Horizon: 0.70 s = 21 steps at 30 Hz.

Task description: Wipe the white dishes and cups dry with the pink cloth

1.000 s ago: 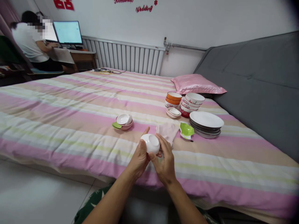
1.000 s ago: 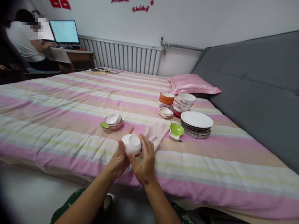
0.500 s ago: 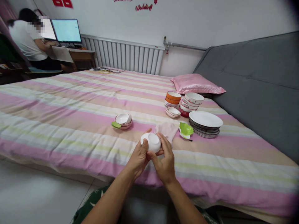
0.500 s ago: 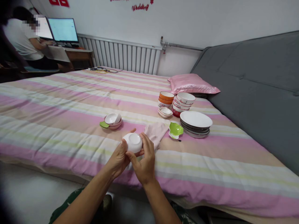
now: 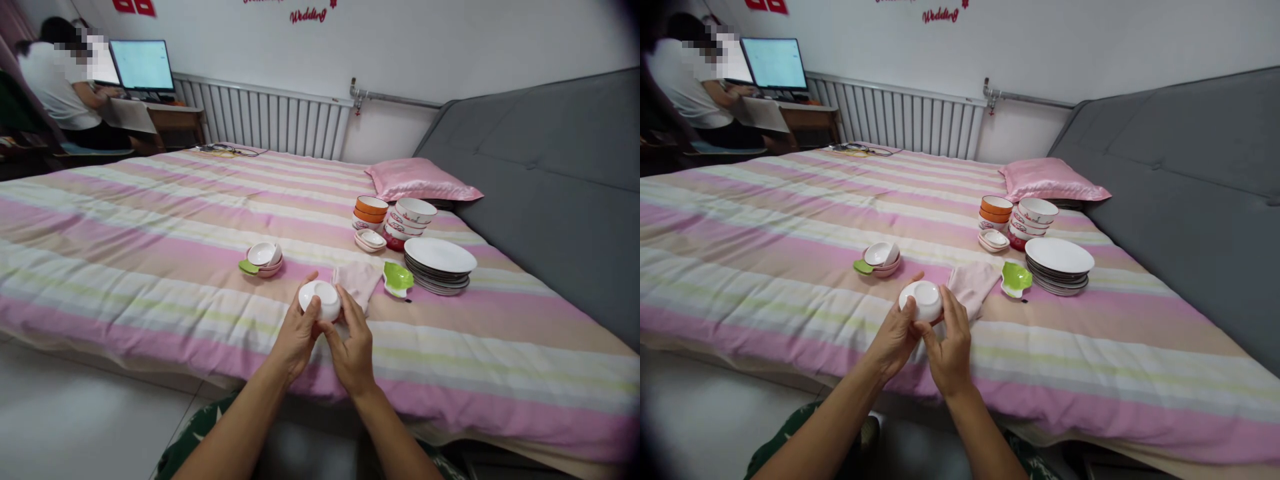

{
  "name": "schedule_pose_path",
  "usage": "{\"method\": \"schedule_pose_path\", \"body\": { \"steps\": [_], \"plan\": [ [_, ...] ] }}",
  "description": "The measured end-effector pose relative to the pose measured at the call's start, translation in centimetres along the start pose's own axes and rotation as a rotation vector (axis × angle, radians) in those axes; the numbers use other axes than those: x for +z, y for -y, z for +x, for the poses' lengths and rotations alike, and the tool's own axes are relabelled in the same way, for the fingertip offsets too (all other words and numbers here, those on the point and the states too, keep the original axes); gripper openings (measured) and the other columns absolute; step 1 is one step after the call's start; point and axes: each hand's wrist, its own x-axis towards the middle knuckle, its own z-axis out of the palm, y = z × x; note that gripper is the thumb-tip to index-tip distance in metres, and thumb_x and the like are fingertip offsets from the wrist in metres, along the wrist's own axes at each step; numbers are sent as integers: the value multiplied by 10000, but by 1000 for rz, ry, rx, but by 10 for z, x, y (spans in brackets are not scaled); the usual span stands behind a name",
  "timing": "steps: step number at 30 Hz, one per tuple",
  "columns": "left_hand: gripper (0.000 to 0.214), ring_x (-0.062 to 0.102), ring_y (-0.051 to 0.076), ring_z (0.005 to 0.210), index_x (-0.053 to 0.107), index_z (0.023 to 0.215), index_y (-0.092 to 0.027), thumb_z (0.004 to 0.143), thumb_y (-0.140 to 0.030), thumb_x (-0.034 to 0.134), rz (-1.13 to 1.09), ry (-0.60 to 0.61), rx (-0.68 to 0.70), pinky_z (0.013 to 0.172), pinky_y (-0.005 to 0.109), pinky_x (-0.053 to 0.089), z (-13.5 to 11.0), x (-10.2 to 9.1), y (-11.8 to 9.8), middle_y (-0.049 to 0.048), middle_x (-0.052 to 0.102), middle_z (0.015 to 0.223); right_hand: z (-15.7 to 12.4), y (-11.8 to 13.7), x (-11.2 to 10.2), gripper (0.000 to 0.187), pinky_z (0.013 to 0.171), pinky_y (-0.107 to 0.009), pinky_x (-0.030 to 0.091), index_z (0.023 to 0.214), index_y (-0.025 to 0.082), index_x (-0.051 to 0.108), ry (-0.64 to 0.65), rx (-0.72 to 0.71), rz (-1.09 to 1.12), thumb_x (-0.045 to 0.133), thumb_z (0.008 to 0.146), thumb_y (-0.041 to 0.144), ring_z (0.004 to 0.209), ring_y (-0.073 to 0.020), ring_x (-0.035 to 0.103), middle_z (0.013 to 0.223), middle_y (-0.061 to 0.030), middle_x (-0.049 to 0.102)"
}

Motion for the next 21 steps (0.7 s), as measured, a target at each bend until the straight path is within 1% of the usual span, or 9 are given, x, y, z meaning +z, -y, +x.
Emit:
{"method": "schedule_pose_path", "body": {
  "steps": [3,7,9,12,15,18,21],
  "plan": [
    [527,615,134,835,415,1319,-288,823,-346,584,-43,-23,-39,791,281,512,1,1,-3,18,627,1019,1,-1,-1,551,1007,-460,394,1336,193,414,-6,-4,3,548,845,405,1237,-253,442,1332,-127,487],
    [492,621,130,837,426,1318,-285,842,-299,552,-143,-3,-91,692,220,522,2,2,-8,22,628,1059,2,-4,-2,551,1004,-461,401,1326,190,431,-25,-8,17,546,841,425,1231,-259,454,1321,-128,501],
    [492,619,129,859,423,1322,-281,844,-268,540,-179,-3,-116,665,198,520,2,3,-9,25,624,1077,3,-4,-3,538,1006,-462,399,1316,186,446,-35,14,35,543,843,424,1225,-260,463,1313,-129,510],
    [519,608,125,900,407,1331,-302,837,-240,552,-182,17,-120,682,190,514,1,3,-8,21,606,1120,3,-5,-5,516,1010,-449,396,1303,187,463,-36,73,91,536,849,422,1218,-254,472,1313,-124,512],
    [535,605,126,891,396,1333,-324,832,-258,574,-130,54,-92,709,212,504,0,3,-7,23,594,1142,4,-6,-6,504,1030,-438,375,1298,187,469,-28,102,140,536,852,412,1230,-244,460,1322,-116,506],
    [511,607,126,854,413,1317,-317,833,-303,577,-51,69,-84,751,251,493,-1,2,-5,32,584,1152,5,-6,-8,503,1040,-433,364,1298,189,468,-35,113,173,545,849,400,1241,-237,449,1325,-106,507],
    [488,606,133,855,456,1275,-297,811,-329,604,28,57,-83,797,281,477,0,-1,-3,36,585,1133,6,-6,-10,505,1037,-434,369,1303,196,464,-36,133,197,543,849,402,1238,-238,454,1334,-103,500]
  ]
}}
